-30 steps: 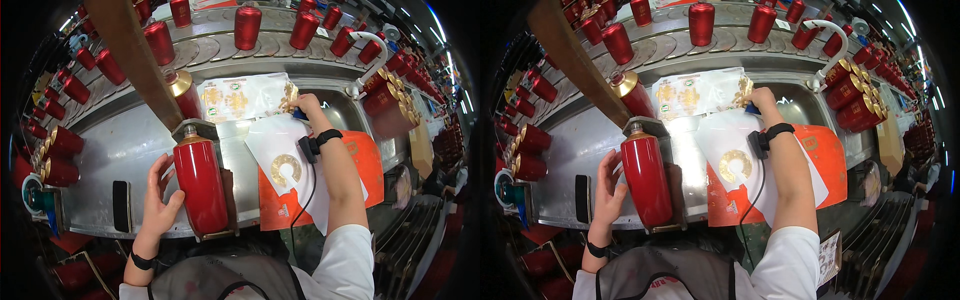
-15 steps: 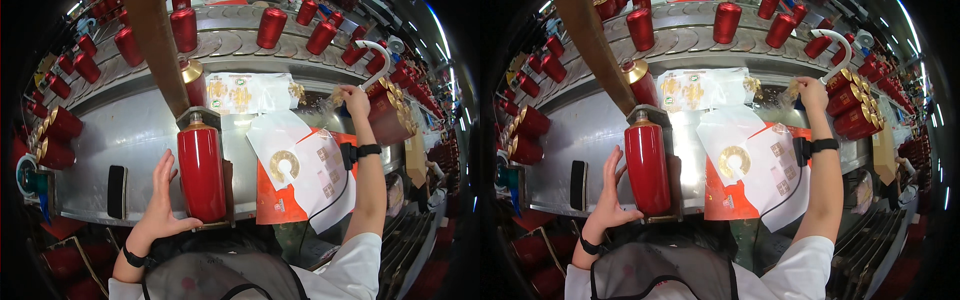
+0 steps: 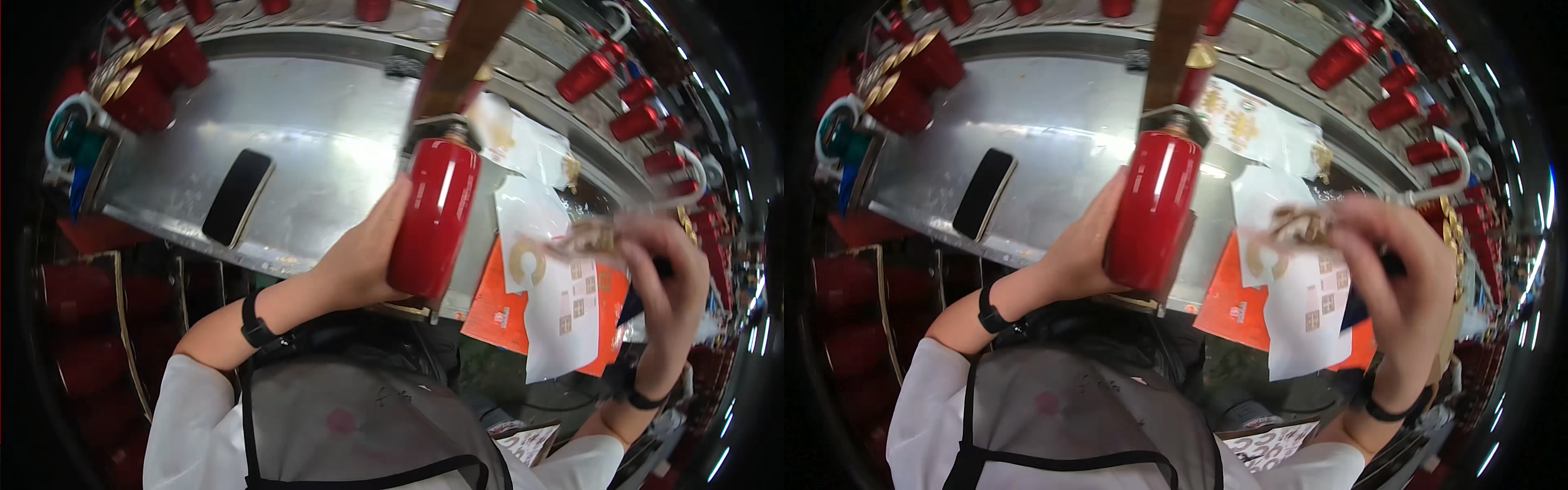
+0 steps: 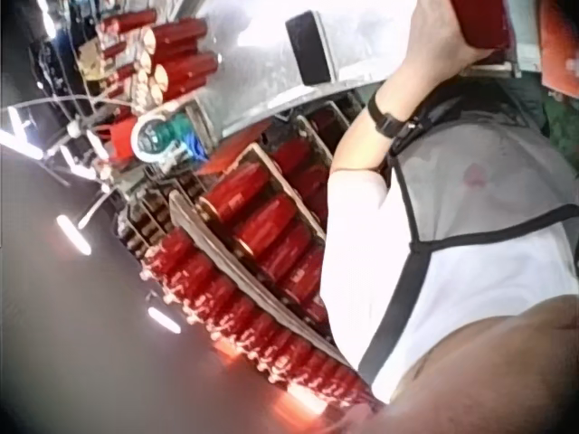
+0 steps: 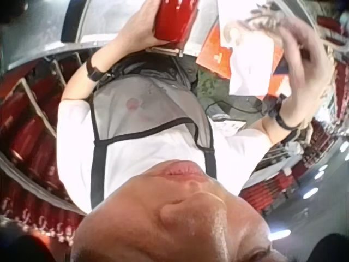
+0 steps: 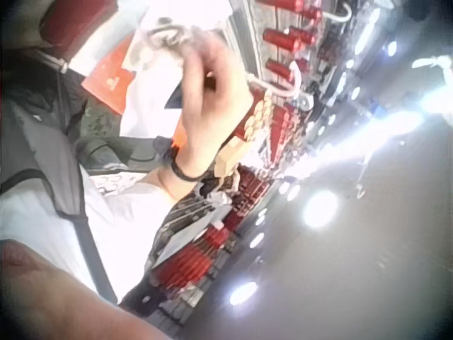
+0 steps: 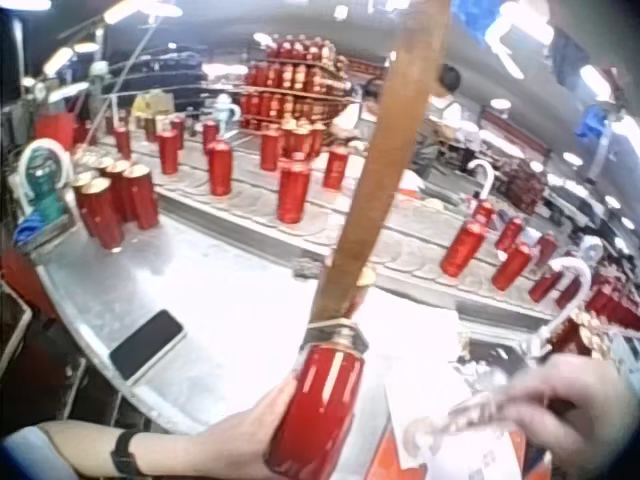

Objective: The worker attaches labels and decorative gold wraps to red bottles on an assembly line conveyor.

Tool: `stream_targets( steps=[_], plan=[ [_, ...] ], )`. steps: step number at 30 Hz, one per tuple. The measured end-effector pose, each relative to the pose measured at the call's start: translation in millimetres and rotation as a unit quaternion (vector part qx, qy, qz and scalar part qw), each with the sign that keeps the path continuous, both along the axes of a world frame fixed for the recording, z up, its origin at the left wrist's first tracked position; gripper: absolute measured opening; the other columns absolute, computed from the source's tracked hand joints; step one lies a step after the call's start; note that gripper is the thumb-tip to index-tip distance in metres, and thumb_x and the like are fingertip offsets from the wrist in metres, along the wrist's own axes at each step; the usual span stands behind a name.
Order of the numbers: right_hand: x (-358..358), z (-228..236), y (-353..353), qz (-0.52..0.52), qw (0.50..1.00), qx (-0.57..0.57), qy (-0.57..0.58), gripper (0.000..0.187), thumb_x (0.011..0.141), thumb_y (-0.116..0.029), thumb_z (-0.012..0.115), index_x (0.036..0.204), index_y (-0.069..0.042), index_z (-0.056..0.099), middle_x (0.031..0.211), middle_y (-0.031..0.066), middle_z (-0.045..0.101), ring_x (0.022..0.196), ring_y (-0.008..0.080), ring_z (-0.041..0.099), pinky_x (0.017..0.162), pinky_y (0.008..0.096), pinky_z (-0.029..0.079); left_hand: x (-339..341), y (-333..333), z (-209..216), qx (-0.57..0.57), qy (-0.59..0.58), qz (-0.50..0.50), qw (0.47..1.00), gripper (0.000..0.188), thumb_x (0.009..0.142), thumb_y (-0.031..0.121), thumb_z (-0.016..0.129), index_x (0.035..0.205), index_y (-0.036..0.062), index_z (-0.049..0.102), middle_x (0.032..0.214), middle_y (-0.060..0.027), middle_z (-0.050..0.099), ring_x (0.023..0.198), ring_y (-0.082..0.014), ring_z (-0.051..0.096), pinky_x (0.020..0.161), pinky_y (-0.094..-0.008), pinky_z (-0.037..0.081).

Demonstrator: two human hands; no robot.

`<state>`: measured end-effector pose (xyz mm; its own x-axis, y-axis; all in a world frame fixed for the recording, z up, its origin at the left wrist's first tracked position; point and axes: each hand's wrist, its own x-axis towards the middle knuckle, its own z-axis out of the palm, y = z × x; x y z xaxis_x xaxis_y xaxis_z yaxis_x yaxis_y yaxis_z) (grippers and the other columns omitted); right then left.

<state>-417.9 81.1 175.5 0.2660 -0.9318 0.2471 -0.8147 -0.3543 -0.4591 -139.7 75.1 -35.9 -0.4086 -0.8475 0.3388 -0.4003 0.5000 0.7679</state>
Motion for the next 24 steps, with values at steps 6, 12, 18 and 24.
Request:
stream_targets(
  steps=[6,12,18,24],
  plan=[
    [46.6,16.5,9.2,0.171,0.984,0.046,-0.024,0.009,0.076,-0.006,0.074,0.083,-0.002,0.071,0.078,0.0065,0.071,0.059,0.0162,0.056,0.058,0.0273,0.042,6.2,5.0,3.8,-0.021,-0.011,-0.023,0.999,0.121,0.07,0.036,0.086,0.148,-0.0138,0.009,0.148,-0.0428,0.02,0.134,-0.0502,0.039,0.106,-0.0431,0.044],
    [61.6,-34.6,-34.0,0.106,0.95,0.258,-0.139,0.014,0.083,-0.008,0.072,0.092,0.002,0.07,0.077,0.004,0.068,0.07,0.0092,0.061,0.068,0.0236,0.048,15.5,5.2,4.6,-0.04,-0.048,-0.013,0.998,0.117,0.069,0.035,0.086,0.147,-0.0138,0.014,0.15,-0.0406,0.019,0.13,-0.0485,0.044,0.101,-0.0429,0.048],
    [59.4,-105.6,-82.7,0.074,0.924,0.313,-0.205,0.015,0.087,-0.011,0.072,0.093,0.003,0.069,0.075,-0.0036,0.062,0.07,0.0026,0.052,0.065,0.0196,0.042,17.3,2.3,8.8,-0.022,-0.048,-0.035,0.998,0.124,0.065,0.041,0.088,0.146,-0.0153,0.012,0.151,-0.0398,0.019,0.132,-0.0478,0.042,0.104,-0.0435,0.045],
    [65.5,-121.8,-88.5,0.054,0.968,0.189,-0.157,0.018,0.086,-0.014,0.074,0.092,0.0,0.066,0.065,-0.002,0.059,0.061,0.004,0.052,0.059,0.0208,0.042,12.1,-6.4,23.6,0.124,0.051,-0.087,0.987,0.124,0.072,0.044,0.084,0.146,-0.0174,0.006,0.149,-0.0379,0.024,0.139,-0.0452,0.033,0.114,-0.0421,0.032]
  ],
)
